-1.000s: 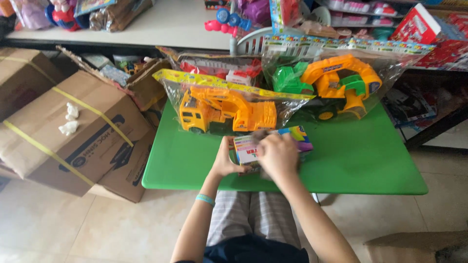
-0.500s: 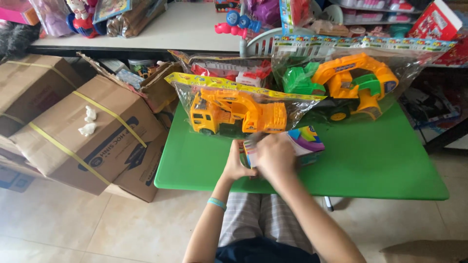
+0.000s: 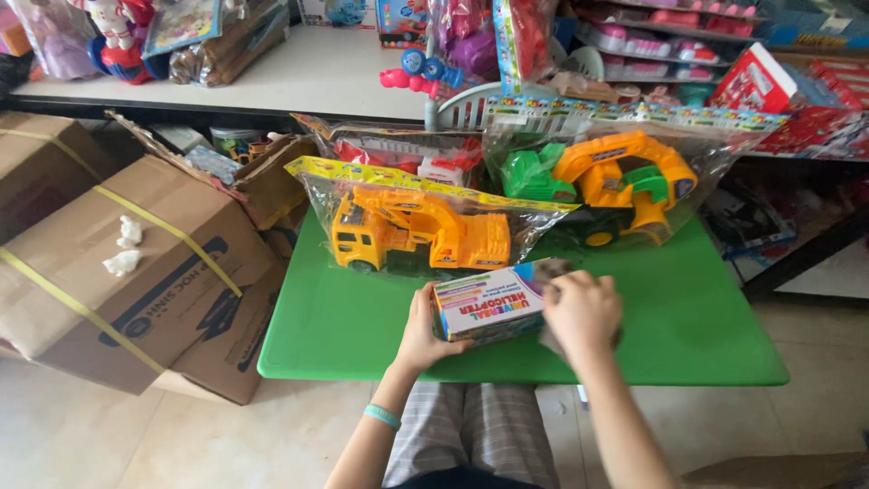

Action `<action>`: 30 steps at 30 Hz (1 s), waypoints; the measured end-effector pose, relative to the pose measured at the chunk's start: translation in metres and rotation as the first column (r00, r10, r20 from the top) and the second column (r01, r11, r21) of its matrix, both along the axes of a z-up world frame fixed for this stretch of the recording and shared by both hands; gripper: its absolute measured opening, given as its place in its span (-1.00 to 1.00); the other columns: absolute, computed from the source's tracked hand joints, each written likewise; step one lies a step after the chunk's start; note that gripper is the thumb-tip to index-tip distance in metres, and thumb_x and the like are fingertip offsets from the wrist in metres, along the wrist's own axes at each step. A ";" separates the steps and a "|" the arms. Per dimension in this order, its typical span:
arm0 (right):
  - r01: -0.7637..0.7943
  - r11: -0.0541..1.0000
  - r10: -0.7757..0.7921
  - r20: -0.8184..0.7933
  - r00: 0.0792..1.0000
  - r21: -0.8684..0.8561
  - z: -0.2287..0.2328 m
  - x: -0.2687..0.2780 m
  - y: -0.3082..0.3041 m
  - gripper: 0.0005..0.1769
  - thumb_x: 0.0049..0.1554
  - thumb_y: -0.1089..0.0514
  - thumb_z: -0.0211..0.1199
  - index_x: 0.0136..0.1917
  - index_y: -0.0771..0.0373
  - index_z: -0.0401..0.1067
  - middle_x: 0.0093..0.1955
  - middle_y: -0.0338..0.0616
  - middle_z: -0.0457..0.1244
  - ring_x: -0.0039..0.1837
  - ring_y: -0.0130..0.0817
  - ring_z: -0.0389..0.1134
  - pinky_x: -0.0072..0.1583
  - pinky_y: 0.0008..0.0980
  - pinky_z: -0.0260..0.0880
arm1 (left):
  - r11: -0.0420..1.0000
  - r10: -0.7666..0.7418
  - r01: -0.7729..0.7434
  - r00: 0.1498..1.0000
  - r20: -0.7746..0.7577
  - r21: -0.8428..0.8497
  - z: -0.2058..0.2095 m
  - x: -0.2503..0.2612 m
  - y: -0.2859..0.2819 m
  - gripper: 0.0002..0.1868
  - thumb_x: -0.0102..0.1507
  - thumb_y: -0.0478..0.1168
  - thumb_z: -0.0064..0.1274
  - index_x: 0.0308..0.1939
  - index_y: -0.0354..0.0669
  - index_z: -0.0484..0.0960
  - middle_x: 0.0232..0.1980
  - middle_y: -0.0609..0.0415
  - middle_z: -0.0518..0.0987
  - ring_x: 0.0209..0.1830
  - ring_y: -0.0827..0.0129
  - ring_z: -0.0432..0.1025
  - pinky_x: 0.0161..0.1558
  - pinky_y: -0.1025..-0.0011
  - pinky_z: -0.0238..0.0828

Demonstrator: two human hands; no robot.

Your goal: Cleaning and organizing toy boxes and packaged toy trucks on a green table.

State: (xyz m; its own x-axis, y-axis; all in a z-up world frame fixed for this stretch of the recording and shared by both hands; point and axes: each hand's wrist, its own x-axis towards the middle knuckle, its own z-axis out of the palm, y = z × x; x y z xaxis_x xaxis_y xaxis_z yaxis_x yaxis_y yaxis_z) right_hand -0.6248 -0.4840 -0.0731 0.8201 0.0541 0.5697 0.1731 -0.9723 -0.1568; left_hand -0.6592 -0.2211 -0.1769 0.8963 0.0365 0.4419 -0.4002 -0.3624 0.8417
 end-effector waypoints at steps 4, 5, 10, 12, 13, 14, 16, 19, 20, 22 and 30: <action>-0.250 0.968 0.246 0.083 0.966 0.037 0.005 -0.028 0.048 -0.92 -0.02 0.05 0.38 -0.28 0.04 0.59 -0.17 -0.27 0.40 -0.10 -0.13 0.35 -0.06 -0.15 0.41 | 0.998 0.049 -0.049 0.999 0.013 0.035 -0.001 -0.002 -0.001 0.28 -0.23 0.01 0.57 0.43 -0.33 0.17 0.24 -0.14 0.39 0.31 0.03 0.34 0.33 0.20 0.31; -0.252 0.967 0.248 0.087 0.965 0.039 0.008 -0.036 0.050 -0.92 -0.02 0.05 0.38 -0.28 0.04 0.59 -0.17 -0.27 0.40 -0.10 -0.13 0.35 -0.06 -0.15 0.41 | 0.998 0.051 -0.052 0.999 0.016 0.038 -0.002 0.000 -0.002 0.28 -0.23 0.01 0.57 0.43 -0.33 0.17 0.24 -0.14 0.39 0.31 0.03 0.34 0.33 0.20 0.31; -0.313 0.936 0.321 -0.029 0.947 0.164 0.020 -0.049 0.026 -0.90 -0.09 0.03 0.41 -0.34 0.03 0.58 -0.19 -0.33 0.42 -0.09 -0.15 0.37 -0.08 -0.14 0.41 | 0.994 0.015 -0.014 1.000 -0.003 0.108 -0.001 0.000 0.011 0.28 -0.28 0.03 0.60 0.38 -0.42 0.25 0.20 -0.14 0.44 0.24 0.06 0.42 0.28 0.23 0.40; -0.199 0.972 0.207 -0.058 0.977 0.128 0.016 -0.025 0.009 -0.92 -0.07 0.03 0.40 -0.33 0.01 0.59 -0.16 -0.31 0.41 -0.08 -0.13 0.37 -0.08 -0.14 0.42 | 0.993 -0.011 0.015 0.999 -0.034 0.117 0.006 0.002 0.015 0.28 -0.28 0.02 0.60 0.38 -0.43 0.25 0.21 -0.13 0.45 0.25 0.07 0.43 0.28 0.23 0.41; -0.092 0.993 0.097 -0.083 0.992 0.071 0.014 -0.013 -0.002 -0.93 -0.04 0.03 0.39 -0.32 -0.01 0.60 -0.13 -0.29 0.41 -0.06 -0.10 0.36 -0.07 -0.13 0.43 | 0.993 -0.028 0.035 0.998 -0.061 0.109 0.008 0.005 0.014 0.28 -0.28 0.01 0.60 0.38 -0.45 0.26 0.21 -0.13 0.46 0.25 0.08 0.45 0.27 0.23 0.42; -0.081 0.994 0.087 -0.090 0.992 0.069 0.016 -0.010 0.007 -0.93 -0.04 0.03 0.39 -0.32 -0.01 0.60 -0.13 -0.29 0.41 -0.06 -0.10 0.36 -0.07 -0.13 0.43 | 0.993 -0.039 0.046 0.997 -0.067 0.105 0.006 0.008 0.014 0.28 -0.28 0.01 0.60 0.38 -0.45 0.26 0.21 -0.13 0.46 0.25 0.08 0.45 0.27 0.23 0.42; -0.045 0.999 0.045 -0.017 0.999 -0.011 0.017 -0.002 0.026 -0.91 -0.04 0.03 0.39 -0.27 0.03 0.61 -0.16 -0.22 0.39 -0.05 -0.07 0.36 -0.04 -0.10 0.41 | 0.995 -0.020 0.023 0.999 -0.032 0.098 0.000 0.011 0.015 0.26 -0.29 0.04 0.59 0.35 -0.47 0.30 0.16 -0.15 0.49 0.21 0.07 0.49 0.24 0.24 0.46; -0.319 0.947 0.313 0.139 0.940 0.026 -0.001 -0.014 0.088 -0.90 -0.11 0.08 0.39 -0.30 0.10 0.57 -0.15 -0.24 0.39 -0.01 -0.07 0.37 0.03 -0.12 0.40 | 0.995 0.005 0.002 0.998 -0.067 0.099 0.006 0.021 0.023 0.23 -0.34 0.08 0.57 0.28 -0.44 0.37 0.14 -0.13 0.53 0.12 0.11 0.56 0.16 0.27 0.53; -0.324 0.946 0.318 0.133 0.939 0.026 -0.002 -0.024 0.091 -0.90 -0.11 0.08 0.39 -0.30 0.10 0.57 -0.15 -0.24 0.39 -0.01 -0.07 0.37 0.03 -0.12 0.40 | 0.995 0.010 -0.003 0.997 -0.074 0.097 0.004 0.022 0.025 0.23 -0.34 0.08 0.57 0.28 -0.44 0.37 0.14 -0.13 0.53 0.12 0.11 0.56 0.16 0.27 0.53; -0.489 0.865 0.476 0.128 0.870 0.110 0.001 -0.042 0.098 -0.88 -0.07 0.09 0.41 -0.23 0.11 0.57 -0.14 -0.26 0.39 -0.04 -0.09 0.36 0.00 -0.14 0.39 | 0.988 -0.004 -0.001 1.000 0.028 0.152 0.003 0.027 0.030 0.16 -0.35 0.00 0.51 0.28 -0.43 0.45 0.12 -0.14 0.58 0.12 0.09 0.56 0.18 0.24 0.52; -0.109 0.946 0.059 0.169 0.984 0.305 -0.028 -0.001 -0.021 -0.87 0.06 0.08 0.45 -0.12 0.10 0.61 0.00 -0.19 0.39 0.03 -0.07 0.34 0.04 -0.15 0.35 | 0.999 -0.033 0.033 0.999 0.033 -0.007 0.009 0.019 0.008 0.13 -0.31 0.03 0.54 0.26 -0.40 0.43 0.08 -0.11 0.55 0.07 0.14 0.55 0.16 0.24 0.52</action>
State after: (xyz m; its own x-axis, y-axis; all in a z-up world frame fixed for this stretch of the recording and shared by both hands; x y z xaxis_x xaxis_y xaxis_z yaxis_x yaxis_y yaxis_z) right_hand -0.6261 -0.5048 -0.1016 0.7199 -0.0818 0.6892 0.2985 -0.8600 -0.4138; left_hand -0.6402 -0.2127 -0.1679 0.8822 0.0106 0.4707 -0.4390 -0.3427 0.8306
